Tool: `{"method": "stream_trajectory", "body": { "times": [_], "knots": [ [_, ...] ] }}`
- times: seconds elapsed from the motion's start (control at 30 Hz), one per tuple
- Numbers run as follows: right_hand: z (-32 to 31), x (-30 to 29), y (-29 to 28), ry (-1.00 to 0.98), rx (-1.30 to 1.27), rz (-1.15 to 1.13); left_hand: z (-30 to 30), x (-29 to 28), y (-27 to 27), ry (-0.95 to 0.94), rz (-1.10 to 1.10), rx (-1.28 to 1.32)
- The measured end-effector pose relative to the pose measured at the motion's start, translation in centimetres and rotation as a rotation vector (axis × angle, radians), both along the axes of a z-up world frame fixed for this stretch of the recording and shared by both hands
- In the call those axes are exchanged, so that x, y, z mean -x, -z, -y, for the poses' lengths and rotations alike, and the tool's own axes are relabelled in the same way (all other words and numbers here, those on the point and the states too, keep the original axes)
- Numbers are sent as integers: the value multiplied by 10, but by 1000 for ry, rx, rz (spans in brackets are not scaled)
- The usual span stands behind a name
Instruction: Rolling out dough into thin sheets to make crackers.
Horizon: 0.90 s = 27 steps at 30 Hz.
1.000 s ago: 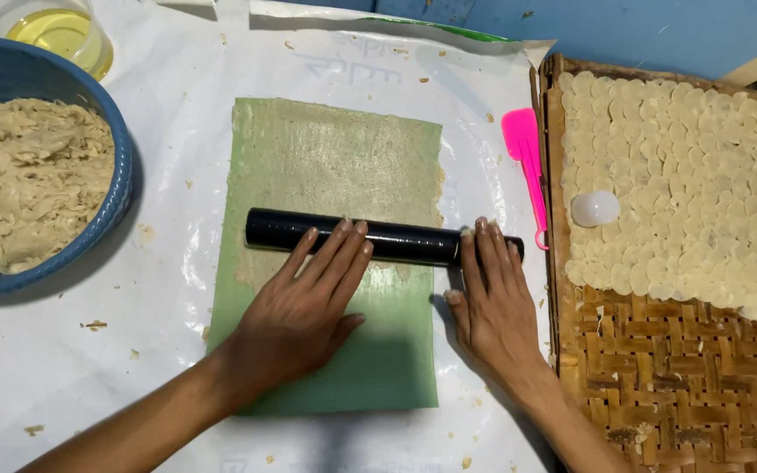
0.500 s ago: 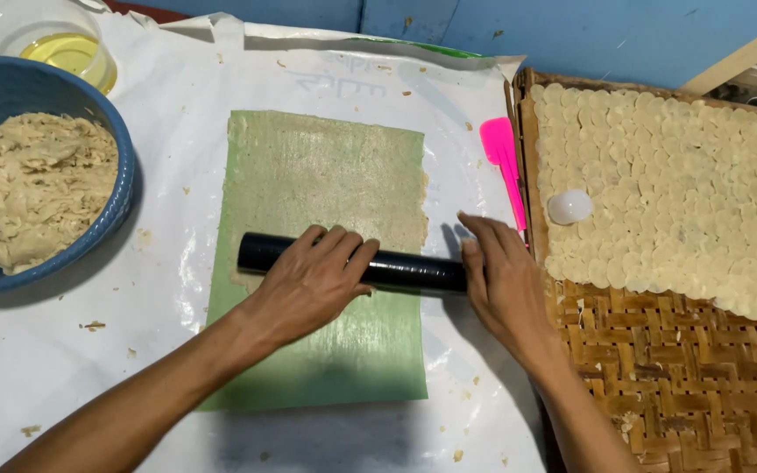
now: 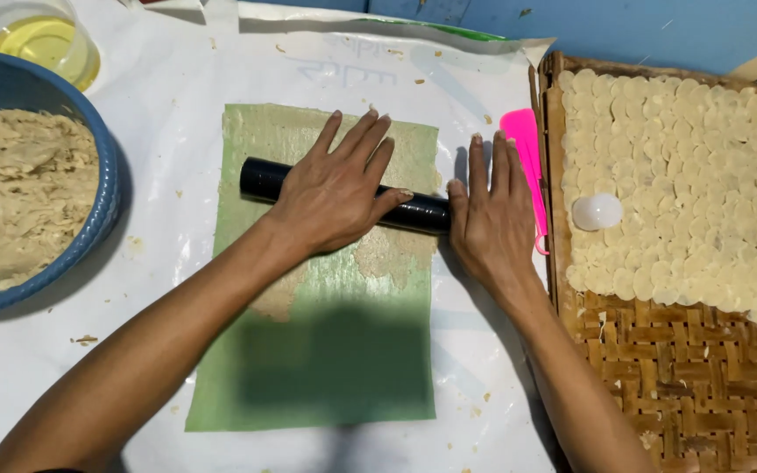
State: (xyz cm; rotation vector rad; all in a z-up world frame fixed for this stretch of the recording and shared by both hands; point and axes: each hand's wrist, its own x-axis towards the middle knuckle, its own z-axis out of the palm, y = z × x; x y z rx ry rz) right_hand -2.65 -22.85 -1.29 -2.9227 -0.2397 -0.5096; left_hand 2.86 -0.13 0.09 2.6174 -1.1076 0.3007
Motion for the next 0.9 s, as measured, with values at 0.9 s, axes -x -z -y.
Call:
{"method": "stream_trajectory", "body": {
  "times": [0.9],
  "knots": [
    [-14,157,-13,-81,-308,90,-43,137,-6,101,-16,206]
  ]
}}
